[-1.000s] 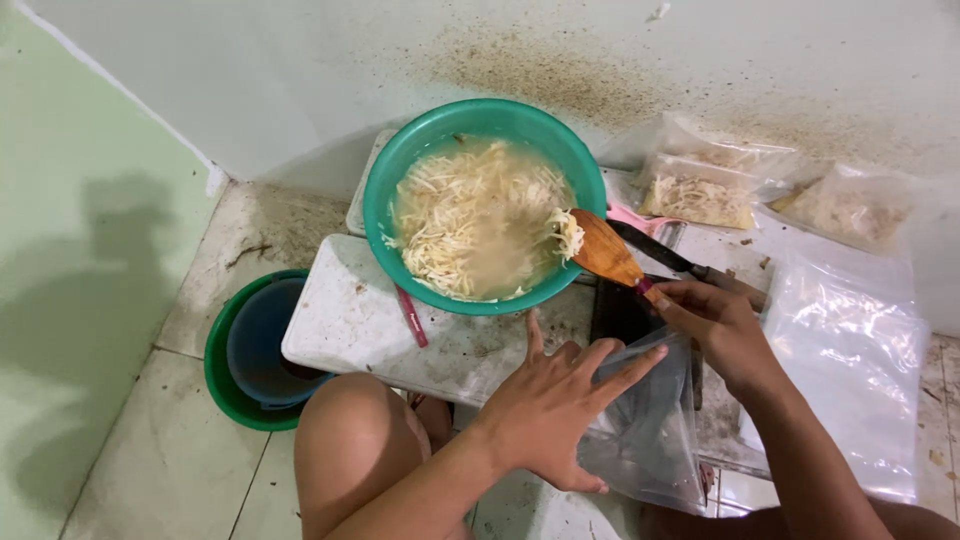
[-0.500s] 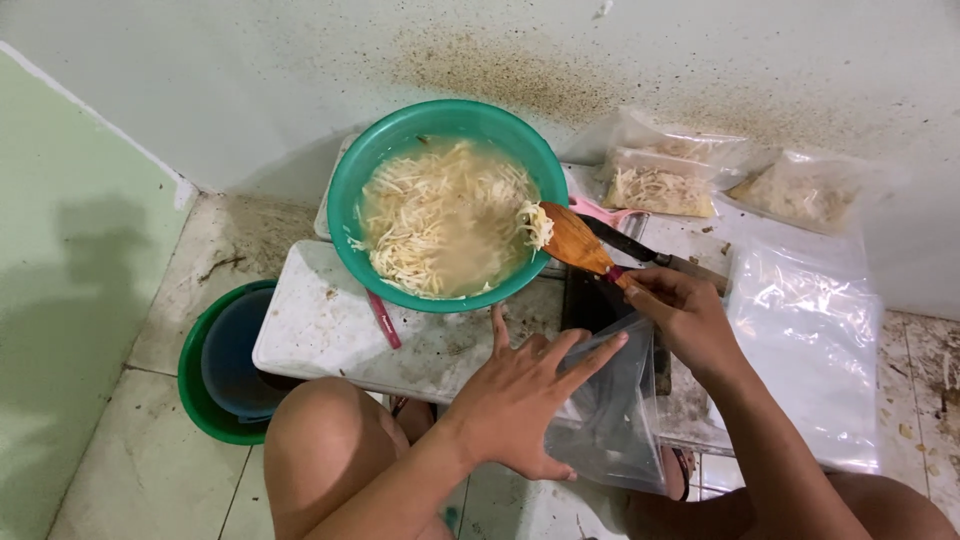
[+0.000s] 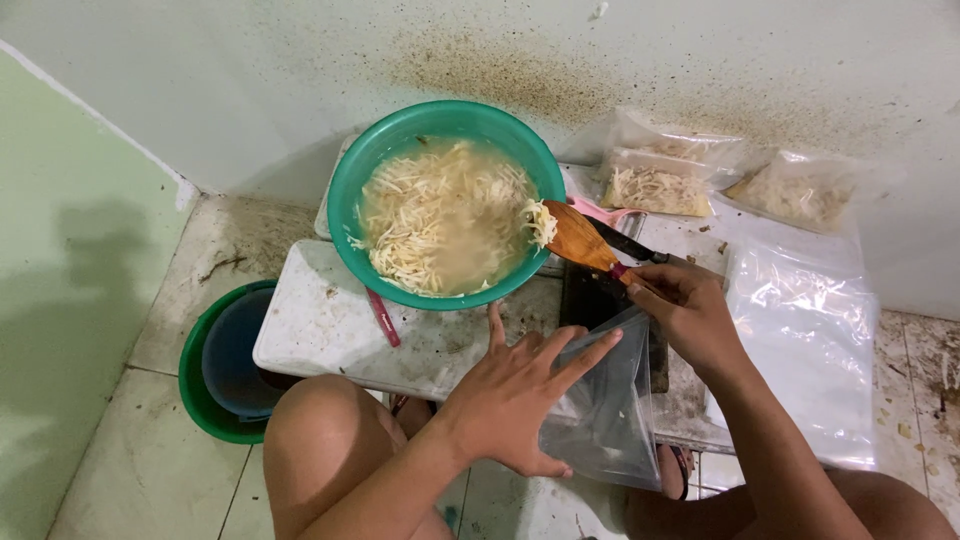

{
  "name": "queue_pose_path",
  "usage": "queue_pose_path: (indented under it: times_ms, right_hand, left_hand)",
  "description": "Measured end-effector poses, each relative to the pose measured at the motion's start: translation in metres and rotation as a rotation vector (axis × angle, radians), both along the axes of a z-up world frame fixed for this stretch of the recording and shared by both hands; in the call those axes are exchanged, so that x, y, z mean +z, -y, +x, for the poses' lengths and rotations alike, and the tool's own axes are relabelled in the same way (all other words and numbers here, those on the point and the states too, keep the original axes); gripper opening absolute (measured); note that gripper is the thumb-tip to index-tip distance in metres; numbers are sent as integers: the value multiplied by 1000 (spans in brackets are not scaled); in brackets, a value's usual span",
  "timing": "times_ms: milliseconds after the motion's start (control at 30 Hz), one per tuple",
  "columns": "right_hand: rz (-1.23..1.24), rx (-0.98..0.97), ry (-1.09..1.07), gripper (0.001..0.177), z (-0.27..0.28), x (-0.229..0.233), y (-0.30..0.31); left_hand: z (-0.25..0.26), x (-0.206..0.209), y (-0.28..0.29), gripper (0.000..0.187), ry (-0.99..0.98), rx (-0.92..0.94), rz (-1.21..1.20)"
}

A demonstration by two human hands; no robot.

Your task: Scooping shredded food material from a bowl into a plastic bag using a wooden spoon

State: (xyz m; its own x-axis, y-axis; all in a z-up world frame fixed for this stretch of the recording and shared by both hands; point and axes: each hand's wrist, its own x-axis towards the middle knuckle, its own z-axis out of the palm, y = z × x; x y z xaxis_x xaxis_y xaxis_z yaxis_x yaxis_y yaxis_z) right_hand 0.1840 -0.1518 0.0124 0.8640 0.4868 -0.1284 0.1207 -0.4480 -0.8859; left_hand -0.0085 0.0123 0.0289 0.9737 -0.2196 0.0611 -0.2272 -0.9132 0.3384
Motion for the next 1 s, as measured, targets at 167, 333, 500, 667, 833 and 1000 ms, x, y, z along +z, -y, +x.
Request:
queue_pose_path:
  times_ms: [167,333,500,667,833,1000]
  right_hand:
    - [-34,30,1,27,-1,2,-1]
    - [-38,35,46,27,2,1,2]
    - [-21,22,33,27,2,4,1]
    - [-37,21,-107,28,-2,17,0]
    - [123,30,-196,31,9,20,18]
    - [187,-50,-253,29,13,34,58]
  left_hand:
    - [0,0,-1,156,-33,-1,-52]
    - [2,-3,0,157,-45,-8,-44]
    - [0,-5,-1,158,-40,-7,-27]
    - [-1,-5,-6,157,-47,-34,-16]
    - [-7,-1,-7,156,-43,7,34]
    - [-16,8,-6,157,-55,42,25]
